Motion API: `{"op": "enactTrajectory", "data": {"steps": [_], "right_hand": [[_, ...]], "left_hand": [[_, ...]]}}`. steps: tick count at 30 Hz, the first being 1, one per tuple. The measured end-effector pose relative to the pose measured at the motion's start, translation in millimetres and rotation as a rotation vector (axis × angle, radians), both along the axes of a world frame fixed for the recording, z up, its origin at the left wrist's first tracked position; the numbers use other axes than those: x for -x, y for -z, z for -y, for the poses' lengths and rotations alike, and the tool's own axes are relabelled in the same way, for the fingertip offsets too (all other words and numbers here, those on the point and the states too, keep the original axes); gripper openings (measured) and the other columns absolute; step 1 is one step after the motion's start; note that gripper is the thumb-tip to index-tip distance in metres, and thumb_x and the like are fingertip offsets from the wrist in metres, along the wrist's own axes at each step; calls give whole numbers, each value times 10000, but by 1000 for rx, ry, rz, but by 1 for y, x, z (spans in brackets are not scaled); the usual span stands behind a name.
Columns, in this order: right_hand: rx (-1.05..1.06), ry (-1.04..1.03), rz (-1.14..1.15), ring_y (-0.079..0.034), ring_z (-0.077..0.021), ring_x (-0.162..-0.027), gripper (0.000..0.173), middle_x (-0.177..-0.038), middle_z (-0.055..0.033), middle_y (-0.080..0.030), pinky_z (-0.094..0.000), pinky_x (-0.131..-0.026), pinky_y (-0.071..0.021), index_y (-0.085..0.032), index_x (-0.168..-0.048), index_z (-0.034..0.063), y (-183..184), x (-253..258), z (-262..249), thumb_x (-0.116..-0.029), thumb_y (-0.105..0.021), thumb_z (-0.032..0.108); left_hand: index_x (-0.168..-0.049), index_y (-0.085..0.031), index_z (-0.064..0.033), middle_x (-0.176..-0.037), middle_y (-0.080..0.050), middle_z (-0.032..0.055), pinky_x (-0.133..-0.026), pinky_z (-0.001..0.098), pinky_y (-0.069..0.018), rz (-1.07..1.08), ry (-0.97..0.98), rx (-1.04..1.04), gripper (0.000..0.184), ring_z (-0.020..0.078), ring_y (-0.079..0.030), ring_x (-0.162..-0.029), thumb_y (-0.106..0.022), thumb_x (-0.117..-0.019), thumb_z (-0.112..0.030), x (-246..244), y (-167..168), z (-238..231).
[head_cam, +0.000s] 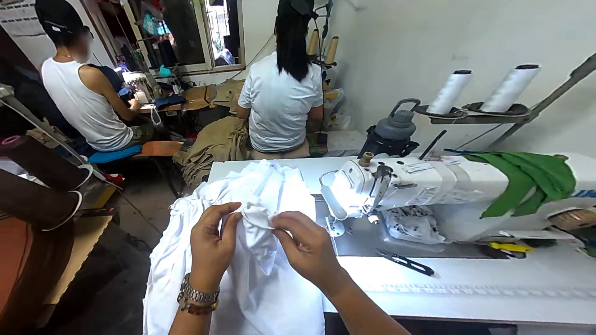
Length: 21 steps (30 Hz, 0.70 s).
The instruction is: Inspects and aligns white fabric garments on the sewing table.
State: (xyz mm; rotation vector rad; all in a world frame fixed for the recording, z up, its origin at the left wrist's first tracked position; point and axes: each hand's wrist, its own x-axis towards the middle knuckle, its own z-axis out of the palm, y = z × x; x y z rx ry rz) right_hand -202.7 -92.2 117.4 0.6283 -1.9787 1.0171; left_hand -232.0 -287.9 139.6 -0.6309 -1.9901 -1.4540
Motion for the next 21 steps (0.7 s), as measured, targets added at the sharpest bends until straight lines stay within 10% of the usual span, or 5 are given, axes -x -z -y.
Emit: {"op": "enactTrajectory", "data": {"steps": [5, 10, 16, 21], "right_hand": [[96, -239, 269, -611, 11, -733, 98, -839, 40, -659, -144, -671, -537, -688, -976, 75, -23, -23, -14, -975, -613, 139], [-8, 75, 235, -458, 44, -614, 161, -769, 75, -591, -103, -535, -381, -746, -950, 119, -25, -32, -29, -958, -640, 240], [215, 185, 340, -521, 9, -594, 123, -827, 34, -658, -146, -530, -455, -709, -1009, 89, -14, -36, -22, -921, -704, 174], [191, 283, 354, -490, -28, -560, 207, -782, 12, -652, -192, -517, -436, -727, -1099, 78, -12, -35, -19, -913, -710, 168]], "left_hand": [[-1005, -718, -119, -889, -678, -86, -703, 154, -544, 103, 58, -26, 78, -23, -631, -768, -668, -948, -137, -1, -3, 7], [-1033, -685, -143, -864, -664, -99, -650, 159, -539, 161, 126, -180, 91, -13, -607, -698, -625, -973, -113, -8, 6, -3], [-1080, -692, -192, -1185, -733, -48, -913, 253, -587, 146, 343, -354, 150, 76, -691, -1097, -560, -1032, -139, -19, 8, -24], [-1057, -680, -179, -1013, -762, -12, -764, 232, -607, 303, 430, -429, 144, 58, -725, -872, -544, -1042, -133, -23, 9, -26]]}}
